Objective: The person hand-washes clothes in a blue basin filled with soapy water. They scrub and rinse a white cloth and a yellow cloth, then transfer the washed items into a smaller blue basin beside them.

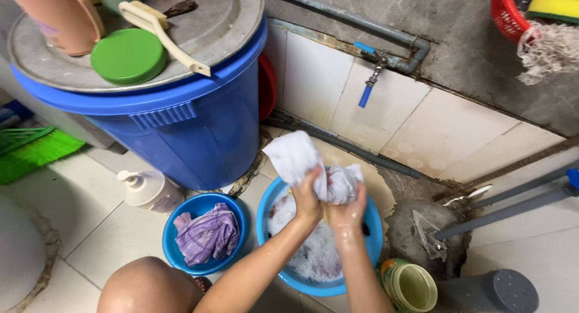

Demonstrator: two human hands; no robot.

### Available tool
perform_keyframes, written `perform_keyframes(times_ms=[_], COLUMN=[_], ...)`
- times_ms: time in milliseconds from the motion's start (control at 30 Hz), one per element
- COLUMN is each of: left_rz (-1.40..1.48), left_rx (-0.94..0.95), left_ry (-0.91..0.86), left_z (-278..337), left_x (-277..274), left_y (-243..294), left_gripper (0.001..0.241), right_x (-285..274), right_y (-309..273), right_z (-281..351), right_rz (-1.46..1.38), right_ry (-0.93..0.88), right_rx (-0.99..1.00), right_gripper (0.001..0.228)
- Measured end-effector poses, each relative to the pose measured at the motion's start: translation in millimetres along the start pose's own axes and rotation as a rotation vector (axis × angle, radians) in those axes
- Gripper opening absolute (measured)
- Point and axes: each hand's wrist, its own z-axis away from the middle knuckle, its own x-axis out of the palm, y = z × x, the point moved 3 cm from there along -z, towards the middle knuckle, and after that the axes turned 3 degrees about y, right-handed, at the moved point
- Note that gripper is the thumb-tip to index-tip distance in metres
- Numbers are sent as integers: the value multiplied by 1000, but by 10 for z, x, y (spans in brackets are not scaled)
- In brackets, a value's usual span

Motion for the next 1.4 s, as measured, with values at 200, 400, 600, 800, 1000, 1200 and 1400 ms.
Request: perform_keyframes(times_ms=[200,400,600,800,1000,1200,1400], left_rz=[200,-278,-699,-1569,-1718,-1800,-1729], left_rx=[-836,-1257,-926,-551,-429,-342,-373], left_ry=[29,-292,-847,-848,-848,-853,-732], left_z=[-75,-78,32,-160,-132,-40,-63], left_x=[-60,-162,-95,-168,-222,-249,-374], left_y=[179,253,24,-205,-409,-465,-433], left_gripper=[41,34,34,62,64,58,59], right_x=[582,765,795,469,2,-606,-621], right_y=[-234,-56,-30,232,518,911,936], right_z=[590,1241,1556,1341,1006,671,608], right_rz=[756,1214,1370,1474,1677,1785,1696], right_ry=[-325,-1122,-1584,-1739,-1762,-1790,-1631], right_rx=[-912,-1494,-1594,-1573,-1485,-1134,-934], right_gripper=[56,44,19,16,12,19,21])
